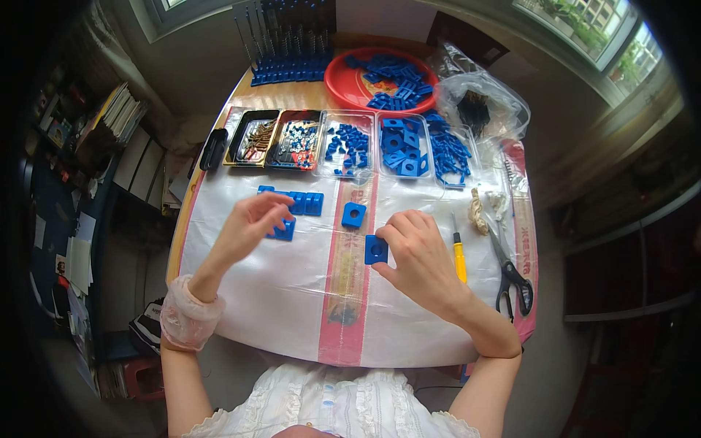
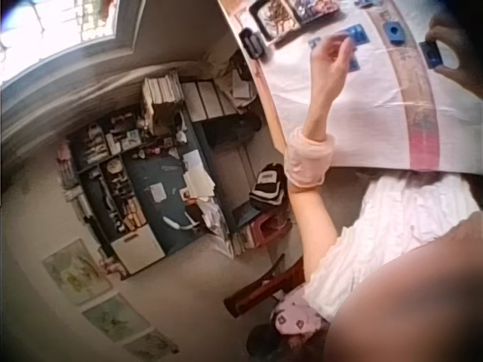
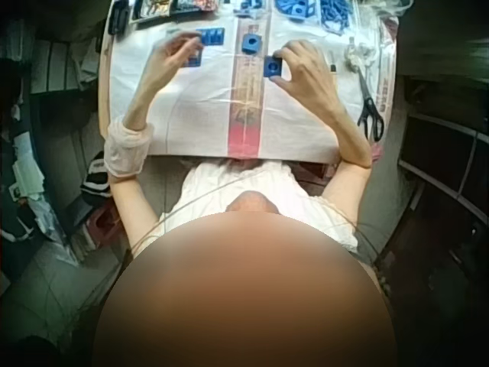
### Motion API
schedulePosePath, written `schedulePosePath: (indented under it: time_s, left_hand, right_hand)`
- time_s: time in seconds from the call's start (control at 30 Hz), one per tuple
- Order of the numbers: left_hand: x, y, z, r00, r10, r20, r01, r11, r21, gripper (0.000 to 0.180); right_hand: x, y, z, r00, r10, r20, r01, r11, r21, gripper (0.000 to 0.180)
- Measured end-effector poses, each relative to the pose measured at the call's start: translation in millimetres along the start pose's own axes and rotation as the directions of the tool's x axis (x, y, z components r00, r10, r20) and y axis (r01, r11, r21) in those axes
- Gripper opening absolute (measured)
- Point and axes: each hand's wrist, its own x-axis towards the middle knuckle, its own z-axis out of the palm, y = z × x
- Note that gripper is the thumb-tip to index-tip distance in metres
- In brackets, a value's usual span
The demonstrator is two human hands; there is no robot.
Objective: Assembling blue plastic fixture parts by inserting pins and applying sealant.
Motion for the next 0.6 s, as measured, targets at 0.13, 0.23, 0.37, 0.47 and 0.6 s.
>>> schedulePosePath:
  time_s: [0.13, 0.23, 0.37, 0.47, 0.6]
  left_hand:
    - [-31, -7, 79, 0.947, -0.127, 0.296, 0.22, 0.925, -0.308, 0.039]
    - [-29, -13, 106, 0.895, -0.203, 0.398, 0.391, 0.787, -0.478, 0.042]
    - [-18, -15, 116, 0.873, -0.24, 0.425, 0.446, 0.747, -0.493, 0.04]
    - [-18, -11, 122, 0.921, -0.206, 0.33, 0.348, 0.818, -0.459, 0.035]
    - [-21, -14, 124, 0.944, -0.216, 0.251, 0.315, 0.815, -0.486, 0.03]
  right_hand:
    - [1, -4, 3, 0.999, -0.034, -0.008, 0.034, 0.999, 0.015, 0.037]
    - [0, -6, 8, 0.999, -0.045, 0.021, 0.044, 0.999, 0.023, 0.037]
    - [-2, -3, 13, 0.997, -0.055, 0.05, 0.055, 0.998, 0.007, 0.036]
    - [-3, -1, 14, 0.998, -0.051, 0.043, 0.051, 0.999, 0.016, 0.036]
    - [-2, -2, 17, 0.998, -0.054, 0.045, 0.052, 0.998, 0.03, 0.036]
